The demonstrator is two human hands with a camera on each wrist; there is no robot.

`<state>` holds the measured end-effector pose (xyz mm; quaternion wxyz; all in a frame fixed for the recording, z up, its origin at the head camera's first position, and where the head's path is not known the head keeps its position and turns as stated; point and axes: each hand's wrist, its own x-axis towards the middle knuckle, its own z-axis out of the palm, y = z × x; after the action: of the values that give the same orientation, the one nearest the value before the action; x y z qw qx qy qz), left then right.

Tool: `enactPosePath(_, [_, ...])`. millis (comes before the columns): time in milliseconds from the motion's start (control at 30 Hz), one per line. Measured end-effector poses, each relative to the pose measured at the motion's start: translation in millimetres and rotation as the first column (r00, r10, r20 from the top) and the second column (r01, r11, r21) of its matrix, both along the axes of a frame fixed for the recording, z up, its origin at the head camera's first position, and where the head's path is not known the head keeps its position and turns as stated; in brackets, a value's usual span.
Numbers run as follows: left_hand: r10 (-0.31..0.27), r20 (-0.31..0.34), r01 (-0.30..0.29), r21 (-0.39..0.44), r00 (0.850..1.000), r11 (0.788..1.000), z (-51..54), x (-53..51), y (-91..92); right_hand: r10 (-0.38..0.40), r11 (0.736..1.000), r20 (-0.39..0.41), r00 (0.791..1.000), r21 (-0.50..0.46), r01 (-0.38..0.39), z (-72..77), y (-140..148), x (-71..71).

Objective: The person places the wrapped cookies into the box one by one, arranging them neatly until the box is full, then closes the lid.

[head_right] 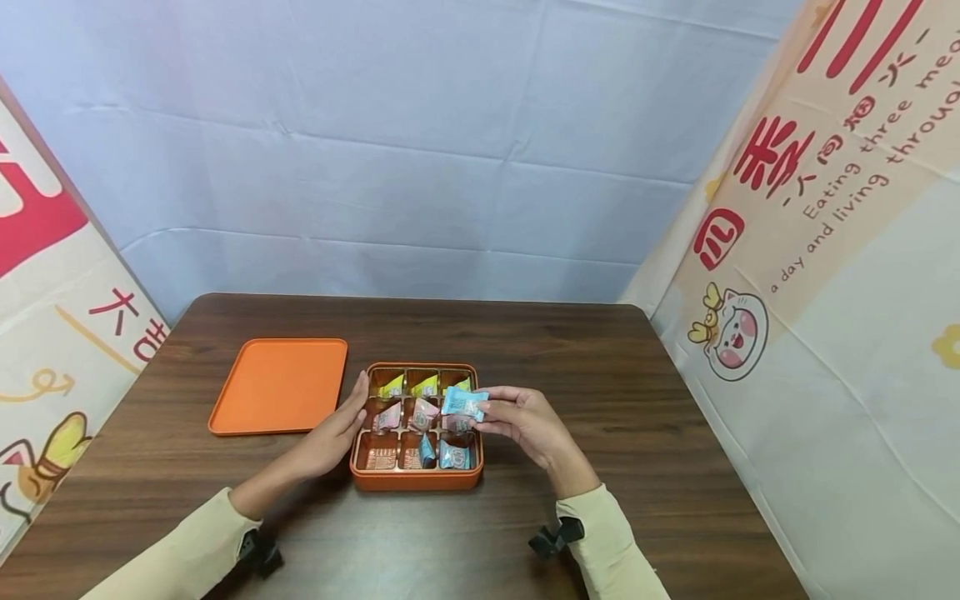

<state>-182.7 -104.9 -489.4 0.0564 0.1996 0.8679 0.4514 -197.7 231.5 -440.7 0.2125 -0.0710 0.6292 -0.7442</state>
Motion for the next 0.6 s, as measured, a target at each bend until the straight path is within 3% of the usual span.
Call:
enactPosePath(267, [0.006, -0.004, -0.006, -0.006, 1.000, 1.000, -2.0, 0.1, 0.1, 0.045, 0.999, 0.045, 0.998, 0.004, -0.045, -4.4, -17.9, 0.9])
enactPosePath(600, [0.004, -0.010, -0.004, 0.006, 1.000, 1.000, 0.5, 0.6, 0.8, 0.057, 0.998, 0.036, 0.998, 0.035, -0.058, -1.9, -33.9, 3.4])
